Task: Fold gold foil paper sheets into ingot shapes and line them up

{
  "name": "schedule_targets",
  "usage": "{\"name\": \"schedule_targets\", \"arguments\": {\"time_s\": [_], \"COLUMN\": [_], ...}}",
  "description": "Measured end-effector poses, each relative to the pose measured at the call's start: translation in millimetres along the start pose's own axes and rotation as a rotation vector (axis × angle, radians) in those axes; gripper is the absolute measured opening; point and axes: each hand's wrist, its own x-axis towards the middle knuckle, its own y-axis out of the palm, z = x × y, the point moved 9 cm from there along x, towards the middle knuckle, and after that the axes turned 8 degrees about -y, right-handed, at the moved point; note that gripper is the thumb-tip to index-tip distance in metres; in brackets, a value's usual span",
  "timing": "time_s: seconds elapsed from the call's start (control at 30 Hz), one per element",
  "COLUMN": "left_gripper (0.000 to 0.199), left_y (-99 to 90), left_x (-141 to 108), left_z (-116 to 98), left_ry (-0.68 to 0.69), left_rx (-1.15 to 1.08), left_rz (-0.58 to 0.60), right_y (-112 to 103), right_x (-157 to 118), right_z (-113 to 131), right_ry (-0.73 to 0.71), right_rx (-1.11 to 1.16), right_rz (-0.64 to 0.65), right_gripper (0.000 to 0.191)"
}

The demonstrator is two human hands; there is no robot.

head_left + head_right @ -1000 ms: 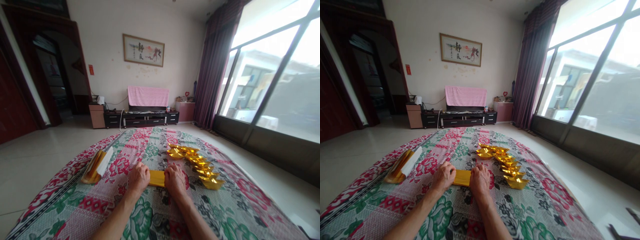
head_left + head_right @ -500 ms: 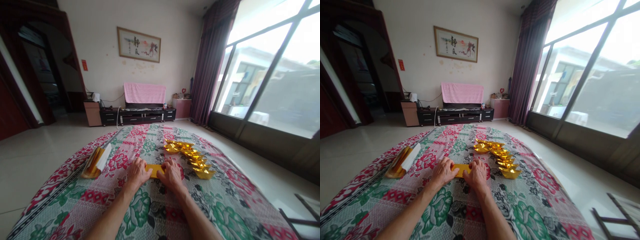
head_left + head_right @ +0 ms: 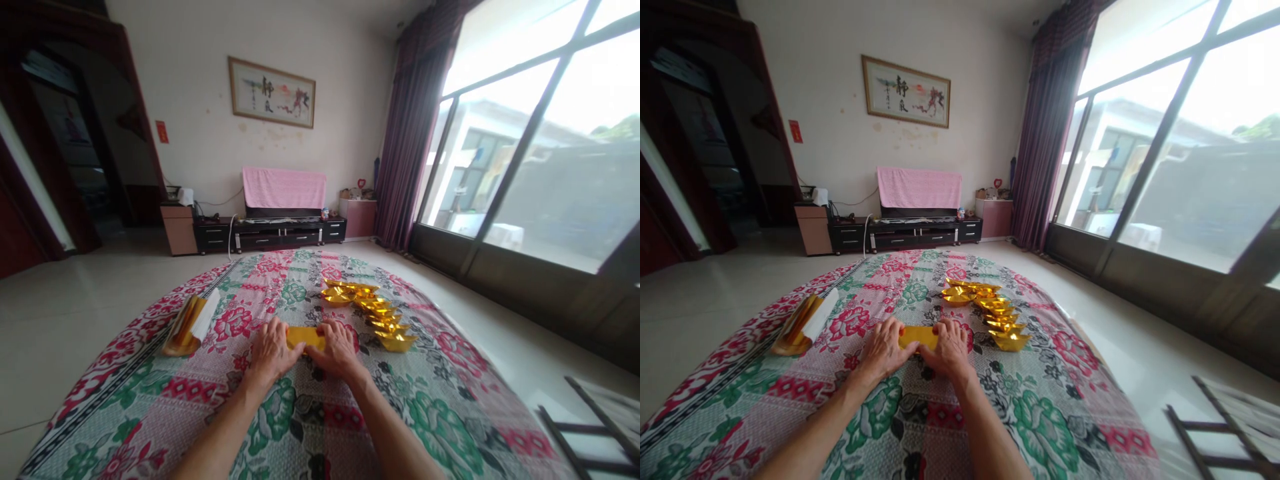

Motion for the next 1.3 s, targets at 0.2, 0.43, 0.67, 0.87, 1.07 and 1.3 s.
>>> {"name": "schedule_targets", "arguments": {"time_s": [0.2,0.43,0.67,0.87,1.07,1.3], "left_gripper": [0.035,0.035,0.035,0.034,0.033,0.04], "left_y": [1.3,2.1,2.9,2.3,-3.1,-2.2], "left_x": [0,0,1,0,-2,-3], "left_z": [2,1,3,1,-2,-1], "left_ry": [-0.012,0.002,-0.006,0.008,0.01,-0.011], "left_rx": [-0.009,-0.007,-0.001,0.006,0.012,-0.017], "left_rz": [0.017,0.012,0.012,0.0,-0.01,-0.003], "right_y": [4,10,16,10,1,9], "right_x": [-1,0,1,4,-2,-2], "right_z": [-5,-11,-18,-13,-4,-10], "right_ry": [-0.045,-0.038,0.001,-0.014,-0.02,-0.045], "right_rx": [0.037,0.095,0.139,0.152,0.059,0.052], "right_rz": [0.083,0.246,0.329,0.244,0.088,0.174], "right_gripper": [0.035,0.039,0.053,0.031,0.026,0.033]}}
